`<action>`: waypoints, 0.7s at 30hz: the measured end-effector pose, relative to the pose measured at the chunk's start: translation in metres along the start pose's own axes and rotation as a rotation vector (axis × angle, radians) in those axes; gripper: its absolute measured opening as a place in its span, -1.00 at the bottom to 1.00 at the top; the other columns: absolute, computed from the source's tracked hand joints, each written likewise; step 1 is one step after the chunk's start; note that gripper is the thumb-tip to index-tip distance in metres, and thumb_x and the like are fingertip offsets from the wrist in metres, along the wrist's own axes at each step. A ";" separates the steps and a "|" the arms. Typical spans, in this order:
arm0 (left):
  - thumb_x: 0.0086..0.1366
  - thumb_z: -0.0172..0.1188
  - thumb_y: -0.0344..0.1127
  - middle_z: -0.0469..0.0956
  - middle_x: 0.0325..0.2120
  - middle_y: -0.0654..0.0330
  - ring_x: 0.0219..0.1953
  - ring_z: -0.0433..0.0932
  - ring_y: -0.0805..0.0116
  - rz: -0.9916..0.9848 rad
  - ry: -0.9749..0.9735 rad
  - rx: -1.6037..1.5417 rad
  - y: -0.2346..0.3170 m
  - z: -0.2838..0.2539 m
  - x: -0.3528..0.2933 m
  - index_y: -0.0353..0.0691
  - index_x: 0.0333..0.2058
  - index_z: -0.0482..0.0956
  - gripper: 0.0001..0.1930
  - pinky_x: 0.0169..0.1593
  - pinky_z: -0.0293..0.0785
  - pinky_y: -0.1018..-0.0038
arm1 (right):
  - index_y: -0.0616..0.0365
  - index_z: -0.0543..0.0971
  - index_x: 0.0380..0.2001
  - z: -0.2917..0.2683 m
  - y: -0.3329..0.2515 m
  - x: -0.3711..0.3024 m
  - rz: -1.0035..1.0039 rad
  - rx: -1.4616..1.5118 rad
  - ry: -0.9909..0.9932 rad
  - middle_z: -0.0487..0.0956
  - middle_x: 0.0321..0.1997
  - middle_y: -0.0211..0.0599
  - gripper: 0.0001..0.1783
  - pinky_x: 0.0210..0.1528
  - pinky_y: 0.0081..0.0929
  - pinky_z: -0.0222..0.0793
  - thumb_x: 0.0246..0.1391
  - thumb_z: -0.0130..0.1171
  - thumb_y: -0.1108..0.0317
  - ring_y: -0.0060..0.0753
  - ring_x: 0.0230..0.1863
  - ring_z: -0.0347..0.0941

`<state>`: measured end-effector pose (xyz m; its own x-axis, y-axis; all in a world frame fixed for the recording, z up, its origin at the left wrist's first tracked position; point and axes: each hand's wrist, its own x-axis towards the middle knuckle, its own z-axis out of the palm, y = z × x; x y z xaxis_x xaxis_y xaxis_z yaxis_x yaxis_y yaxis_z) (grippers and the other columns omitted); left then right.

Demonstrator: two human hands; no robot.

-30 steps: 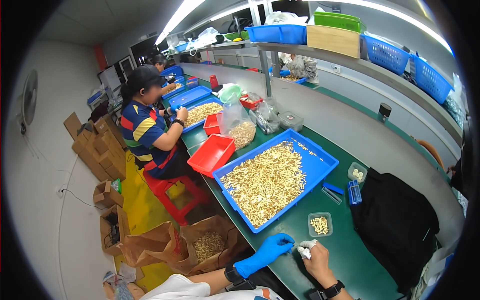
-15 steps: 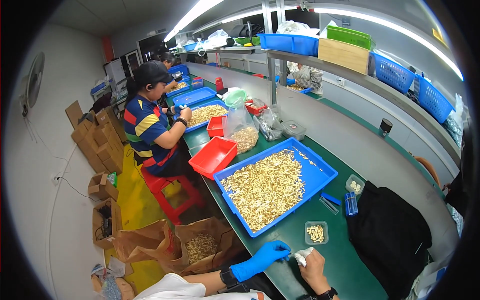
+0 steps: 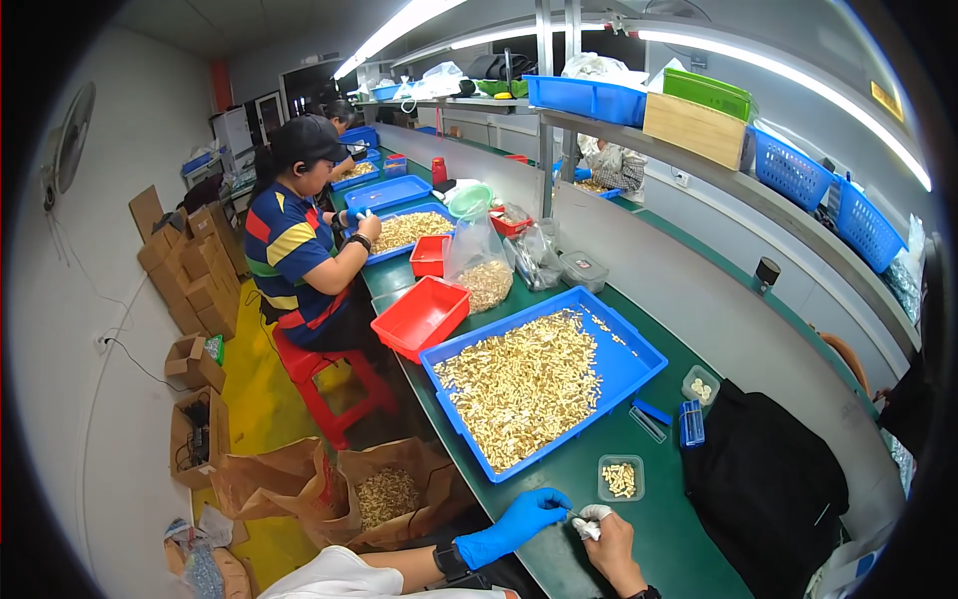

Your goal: The person picks up a metal component from a blue tray, wipes it with a cloth, and places it into a small clear container.

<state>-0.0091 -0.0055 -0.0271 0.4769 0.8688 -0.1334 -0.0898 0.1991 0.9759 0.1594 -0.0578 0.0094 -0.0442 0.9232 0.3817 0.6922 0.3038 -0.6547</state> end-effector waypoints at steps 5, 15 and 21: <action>0.21 0.04 -0.42 0.46 -0.17 0.16 -0.16 0.44 0.46 0.017 -0.050 -0.128 0.010 0.003 0.000 -0.33 -0.04 0.35 -0.68 -0.06 0.36 0.58 | 0.23 0.50 -0.47 0.003 0.010 -0.002 0.065 0.082 0.030 0.49 -0.61 -0.20 -0.92 -0.52 -0.43 0.33 -0.09 0.15 0.47 -0.29 -0.58 0.44; 0.34 -0.25 -0.02 0.11 0.17 -0.04 0.04 0.31 0.23 -0.159 -0.345 -1.116 0.031 0.016 -0.003 -0.29 0.22 -0.11 -0.38 0.20 0.13 0.39 | 0.27 0.50 -0.47 -0.009 -0.007 -0.001 0.337 0.591 0.201 0.42 -0.70 -0.42 -0.88 -0.58 -0.64 0.23 0.03 0.04 0.44 -0.66 -0.65 0.32; 0.34 -0.32 0.03 0.10 0.17 -0.05 0.06 0.28 0.23 -0.206 -0.268 -1.055 0.038 0.017 -0.005 -0.28 0.22 -0.12 -0.37 0.22 0.08 0.39 | 0.22 0.51 -0.44 -0.008 0.004 0.000 0.138 0.325 -0.092 0.50 -0.64 -0.18 -0.91 -0.55 -0.44 0.31 -0.09 0.09 0.48 -0.23 -0.61 0.46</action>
<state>-0.0001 -0.0094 0.0136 0.7309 0.6736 -0.1098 -0.6261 0.7258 0.2848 0.1681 -0.0581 0.0117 -0.0410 0.9736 0.2247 0.4317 0.2200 -0.8748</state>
